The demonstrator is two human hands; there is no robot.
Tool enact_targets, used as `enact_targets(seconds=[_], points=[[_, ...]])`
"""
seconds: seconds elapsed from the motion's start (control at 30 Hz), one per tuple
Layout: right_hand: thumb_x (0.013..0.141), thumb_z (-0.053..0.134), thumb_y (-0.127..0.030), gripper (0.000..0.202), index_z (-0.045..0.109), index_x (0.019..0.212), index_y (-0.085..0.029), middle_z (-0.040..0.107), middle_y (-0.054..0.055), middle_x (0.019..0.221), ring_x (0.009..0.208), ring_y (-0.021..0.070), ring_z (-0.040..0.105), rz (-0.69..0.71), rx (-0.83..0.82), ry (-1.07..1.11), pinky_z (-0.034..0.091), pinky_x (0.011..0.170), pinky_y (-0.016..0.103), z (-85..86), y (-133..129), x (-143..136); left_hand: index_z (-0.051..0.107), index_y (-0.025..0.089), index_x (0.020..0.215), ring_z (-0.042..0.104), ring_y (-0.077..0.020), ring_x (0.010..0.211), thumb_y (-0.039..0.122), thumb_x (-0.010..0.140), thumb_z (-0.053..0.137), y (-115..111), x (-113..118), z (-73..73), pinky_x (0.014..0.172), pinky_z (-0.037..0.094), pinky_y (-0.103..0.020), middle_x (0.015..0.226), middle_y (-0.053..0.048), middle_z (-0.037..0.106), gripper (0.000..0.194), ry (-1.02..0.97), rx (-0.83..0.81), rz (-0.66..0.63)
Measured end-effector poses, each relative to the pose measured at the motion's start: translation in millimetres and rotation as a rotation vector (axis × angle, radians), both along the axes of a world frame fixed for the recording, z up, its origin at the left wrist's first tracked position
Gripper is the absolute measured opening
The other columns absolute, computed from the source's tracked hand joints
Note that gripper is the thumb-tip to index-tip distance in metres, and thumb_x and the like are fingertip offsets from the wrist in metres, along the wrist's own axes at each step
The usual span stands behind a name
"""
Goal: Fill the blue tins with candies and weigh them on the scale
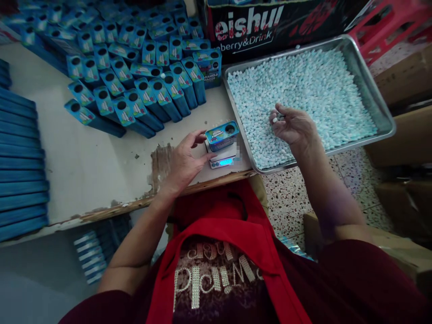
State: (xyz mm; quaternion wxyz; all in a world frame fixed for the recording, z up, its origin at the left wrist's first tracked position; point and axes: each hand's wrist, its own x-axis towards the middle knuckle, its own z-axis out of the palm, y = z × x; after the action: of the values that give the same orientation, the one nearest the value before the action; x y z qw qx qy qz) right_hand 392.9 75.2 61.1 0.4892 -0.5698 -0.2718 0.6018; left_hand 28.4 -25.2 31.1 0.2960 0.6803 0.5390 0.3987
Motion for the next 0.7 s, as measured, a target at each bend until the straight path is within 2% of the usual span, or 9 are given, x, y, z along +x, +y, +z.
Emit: enact_targets(seconds=[0.07,0.17,0.23,0.3,0.37,0.43,0.5,0.6,0.7], points=[[0.095,0.086,-0.026,0.011,0.077,0.101,-0.024,0.076,0.005,0.101,0.088,0.0177,0.075,0.034,0.102,-0.151,0.054,0.059,0.023,4.5,-7,-4,0.076,0.028,0.155,0.085,-0.0260,0.120,0.052,0.094,0.107,4,7,-5.7,0.111,0.071,-0.041,0.133,-0.008,0.088,0.073,-0.026,0.026,0.011],[0.094,0.092,-0.033,0.014,0.085,0.102,-0.024,0.084,0.009,0.116,0.112,0.0265,0.081,0.250,0.280,-0.419,0.067,0.087,0.038,22.2,-20,-9,0.078,0.028,0.149,0.085,-0.0256,0.115,0.041,0.091,0.109,11,23,-18.9,0.108,0.070,-0.039,0.130,-0.007,0.087,0.068,-0.088,0.052,0.011],[0.091,0.097,-0.034,0.015,0.089,0.098,-0.025,0.086,0.011,0.121,0.129,0.0333,0.079,0.390,0.374,-0.573,0.065,0.109,0.050,34.2,-26,-13,0.079,0.026,0.144,0.084,-0.0255,0.111,0.035,0.095,0.105,19,33,-25.2,0.106,0.069,-0.039,0.127,-0.007,0.087,0.057,-0.129,0.076,-0.009],[0.092,0.098,-0.038,0.017,0.090,0.098,-0.025,0.086,0.011,0.119,0.134,0.0351,0.076,0.388,0.421,-0.632,0.061,0.118,0.054,40.3,-30,-21,0.079,0.025,0.141,0.083,-0.0274,0.113,0.032,0.100,0.098,31,41,-23.6,0.108,0.068,-0.042,0.126,-0.007,0.085,0.046,-0.102,0.160,-0.045],[0.099,0.094,-0.049,0.024,0.088,0.104,-0.026,0.084,0.009,0.114,0.125,0.0319,0.078,0.267,0.377,-0.496,0.064,0.111,0.050,38.6,-32,-33,0.080,0.028,0.140,0.079,-0.0305,0.121,0.028,0.106,0.087,47,48,-11.5,0.120,0.064,-0.051,0.129,-0.008,0.083,0.034,0.020,0.305,-0.087],[0.105,0.089,-0.060,0.034,0.082,0.109,-0.027,0.082,0.008,0.109,0.112,0.0277,0.079,0.150,0.248,-0.198,0.068,0.100,0.045,31.6,-34,-50,0.082,0.032,0.138,0.074,-0.0329,0.132,0.024,0.112,0.075,65,54,9.6,0.136,0.052,-0.062,0.134,-0.008,0.081,0.028,0.176,0.449,-0.134],[0.108,0.086,-0.065,0.039,0.075,0.109,-0.027,0.079,0.006,0.103,0.101,0.0254,0.079,0.084,0.088,0.131,0.071,0.093,0.042,24.2,-34,-67,0.081,0.034,0.135,0.069,-0.0343,0.144,0.023,0.116,0.067,82,62,34.6,0.144,0.040,-0.070,0.138,-0.007,0.078,0.026,0.280,0.554,-0.216],[0.118,0.072,-0.059,0.035,0.066,0.109,-0.027,0.076,0.003,0.094,0.089,0.0237,0.077,0.014,-0.084,0.507,0.072,0.084,0.040,19.7,-32,-84,0.078,0.031,0.136,0.063,-0.0349,0.154,0.029,0.121,0.063,106,77,65.9,0.146,0.032,-0.076,0.143,-0.007,0.074,0.021,0.361,0.618,-0.417],[0.129,0.048,-0.048,0.032,0.059,0.107,-0.027,0.073,0.002,0.086,0.077,0.0216,0.074,-0.107,-0.150,0.696,0.070,0.074,0.035,20.2,-23,-86,0.076,0.029,0.135,0.062,-0.0335,0.154,0.032,0.124,0.057,127,91,78.9,0.147,0.030,-0.076,0.144,-0.008,0.074,0.023,0.430,0.603,-0.570]])
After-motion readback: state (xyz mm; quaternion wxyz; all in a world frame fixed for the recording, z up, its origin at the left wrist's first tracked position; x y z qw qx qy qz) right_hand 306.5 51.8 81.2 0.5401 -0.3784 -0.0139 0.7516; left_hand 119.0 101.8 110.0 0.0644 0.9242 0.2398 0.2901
